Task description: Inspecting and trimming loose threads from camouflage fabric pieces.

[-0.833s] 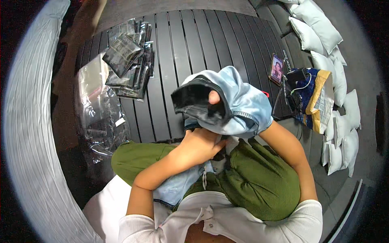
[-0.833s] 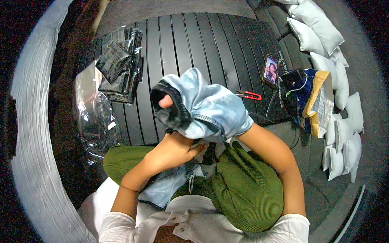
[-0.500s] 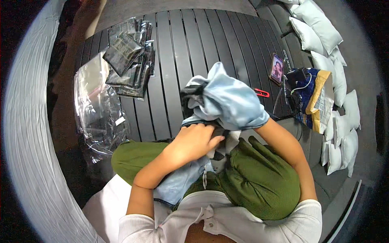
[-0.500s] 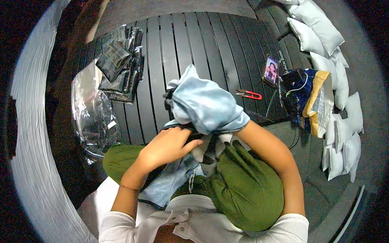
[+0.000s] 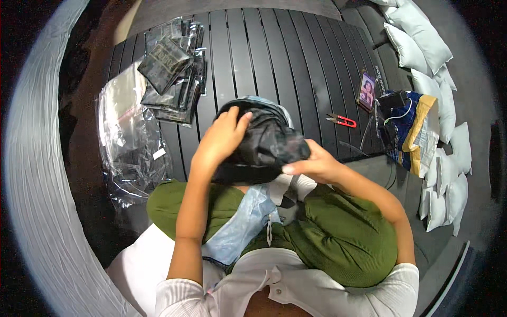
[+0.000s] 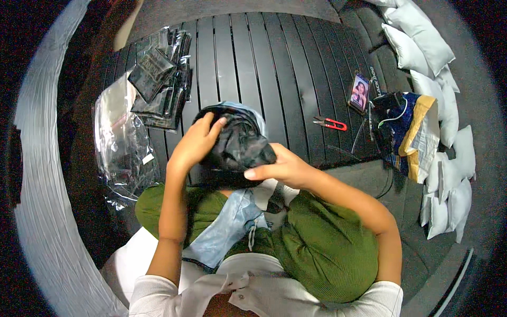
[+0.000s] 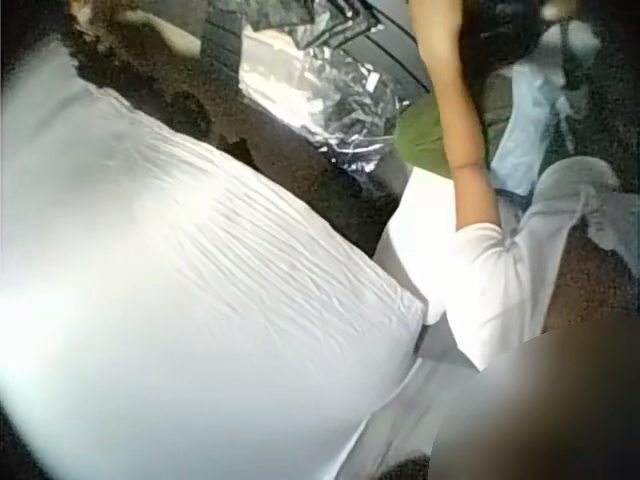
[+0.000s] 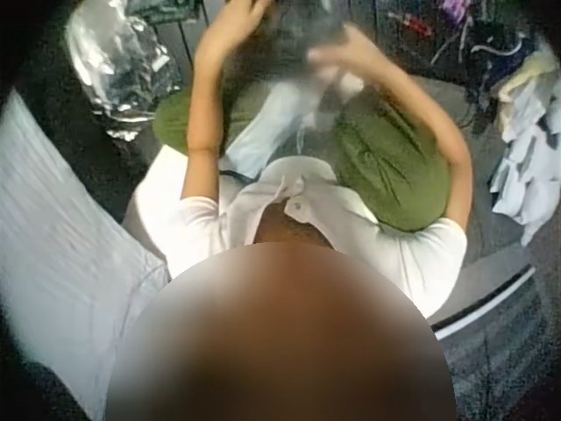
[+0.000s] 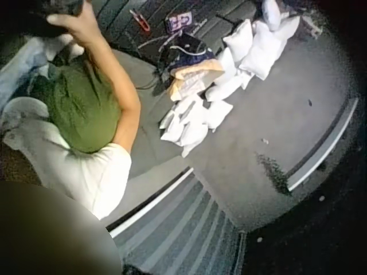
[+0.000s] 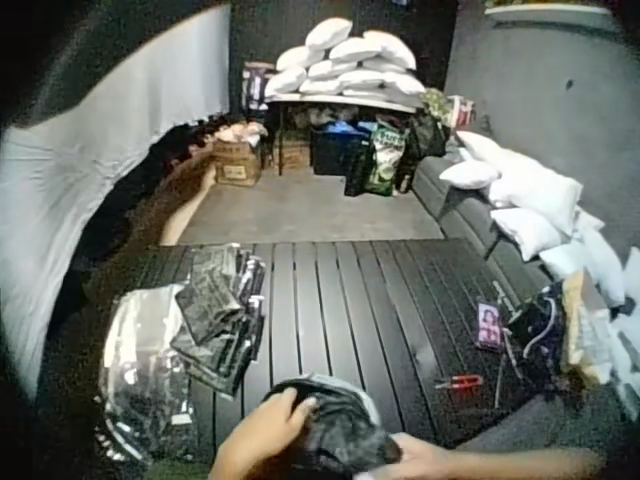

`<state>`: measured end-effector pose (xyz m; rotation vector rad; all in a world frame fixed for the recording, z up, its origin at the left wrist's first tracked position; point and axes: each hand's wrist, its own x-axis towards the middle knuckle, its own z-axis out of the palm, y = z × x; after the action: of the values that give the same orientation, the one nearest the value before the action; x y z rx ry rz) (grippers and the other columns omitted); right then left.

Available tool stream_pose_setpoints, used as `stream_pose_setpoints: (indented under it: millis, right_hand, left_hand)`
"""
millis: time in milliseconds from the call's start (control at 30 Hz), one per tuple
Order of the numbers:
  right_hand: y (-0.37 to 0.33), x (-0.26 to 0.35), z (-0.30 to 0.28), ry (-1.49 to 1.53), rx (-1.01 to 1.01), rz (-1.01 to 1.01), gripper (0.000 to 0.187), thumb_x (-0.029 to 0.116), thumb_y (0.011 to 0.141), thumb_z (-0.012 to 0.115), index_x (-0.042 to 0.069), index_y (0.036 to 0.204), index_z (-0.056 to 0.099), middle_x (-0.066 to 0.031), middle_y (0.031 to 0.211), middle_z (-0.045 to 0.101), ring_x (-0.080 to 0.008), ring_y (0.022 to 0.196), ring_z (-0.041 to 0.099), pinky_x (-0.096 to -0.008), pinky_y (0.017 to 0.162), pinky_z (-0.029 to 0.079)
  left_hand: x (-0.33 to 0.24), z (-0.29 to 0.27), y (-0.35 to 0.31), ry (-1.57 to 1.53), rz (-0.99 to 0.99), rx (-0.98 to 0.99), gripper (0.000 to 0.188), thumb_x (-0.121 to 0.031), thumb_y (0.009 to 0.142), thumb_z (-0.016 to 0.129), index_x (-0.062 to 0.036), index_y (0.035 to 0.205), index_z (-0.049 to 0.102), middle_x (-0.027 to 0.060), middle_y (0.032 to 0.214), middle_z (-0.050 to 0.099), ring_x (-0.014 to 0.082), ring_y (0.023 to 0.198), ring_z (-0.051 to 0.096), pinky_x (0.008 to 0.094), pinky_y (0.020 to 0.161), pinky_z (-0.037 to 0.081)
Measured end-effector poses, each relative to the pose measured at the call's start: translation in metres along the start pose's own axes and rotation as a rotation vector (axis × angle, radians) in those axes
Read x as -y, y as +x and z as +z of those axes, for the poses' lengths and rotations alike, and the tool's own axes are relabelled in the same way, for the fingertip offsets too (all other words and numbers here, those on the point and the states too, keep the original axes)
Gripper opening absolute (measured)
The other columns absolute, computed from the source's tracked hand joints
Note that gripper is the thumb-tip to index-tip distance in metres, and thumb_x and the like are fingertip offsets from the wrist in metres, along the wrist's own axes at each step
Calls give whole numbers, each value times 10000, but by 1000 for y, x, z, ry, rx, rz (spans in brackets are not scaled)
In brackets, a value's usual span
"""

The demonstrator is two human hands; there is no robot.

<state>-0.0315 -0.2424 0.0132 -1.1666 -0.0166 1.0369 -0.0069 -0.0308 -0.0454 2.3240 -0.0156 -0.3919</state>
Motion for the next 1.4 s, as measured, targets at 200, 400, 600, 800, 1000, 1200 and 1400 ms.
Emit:
stream_pose_setpoints:
  millis: [200,400,600,800,1000,1200,1400]
  right_hand:
    - [-33,20,0,477,113,-187,710,-41,510,613,-69,1183,390,-177,1135,503,-248,1080,473,-351,953,318]
    - [-42,3,-9,-52,-131,116,724,-30,550,700,-39,1203,387,-163,1199,450,-262,1126,418,-341,971,271]
    - [-24,-1,-19,-847,11,-247,370,131,670,692,-9,976,538,-119,1080,444,-215,1071,391,-303,935,257]
    - [-20,-10,-43,-808,-438,-465,367,116,778,568,-6,1116,494,-55,1025,446,-126,926,449,-224,834,339]
    - [-21,-11,-69,196,-702,-542,202,90,820,529,55,1019,543,-29,911,566,-115,823,529,-264,769,409]
    - [-18,-3,-60,294,-629,-627,233,40,813,518,93,1039,502,-37,912,565,-130,810,539,-329,760,448]
    - [-17,0,-73,531,-673,-615,348,-26,780,509,99,1102,460,-71,920,549,-165,862,517,-306,769,421]
  left_hand:
    - [31,-11,11,-19,-45,-179,540,-371,836,455,12,1210,384,285,1068,497,384,1028,469,388,877,371]
    - [57,-2,16,202,-171,-477,666,-351,771,570,-68,1296,273,225,1338,167,466,1173,241,509,891,339]
    - [41,-1,18,335,-290,-484,754,-346,733,610,-150,1331,195,177,1376,31,436,1204,141,662,790,309]
    - [22,-24,7,402,-185,-733,724,-375,745,587,-180,1330,207,229,1347,91,443,1185,171,587,866,306]
    - [44,-63,-3,412,-152,-967,738,-392,743,598,-185,1333,206,291,1330,78,489,1171,156,530,958,215]
    - [46,-79,-3,296,-88,-1170,758,-349,755,605,-170,1347,167,352,1307,0,495,1209,63,521,984,118]
    - [30,-94,-14,151,81,-1369,632,-319,841,509,-154,1350,172,360,1306,-33,466,1235,13,497,992,86]
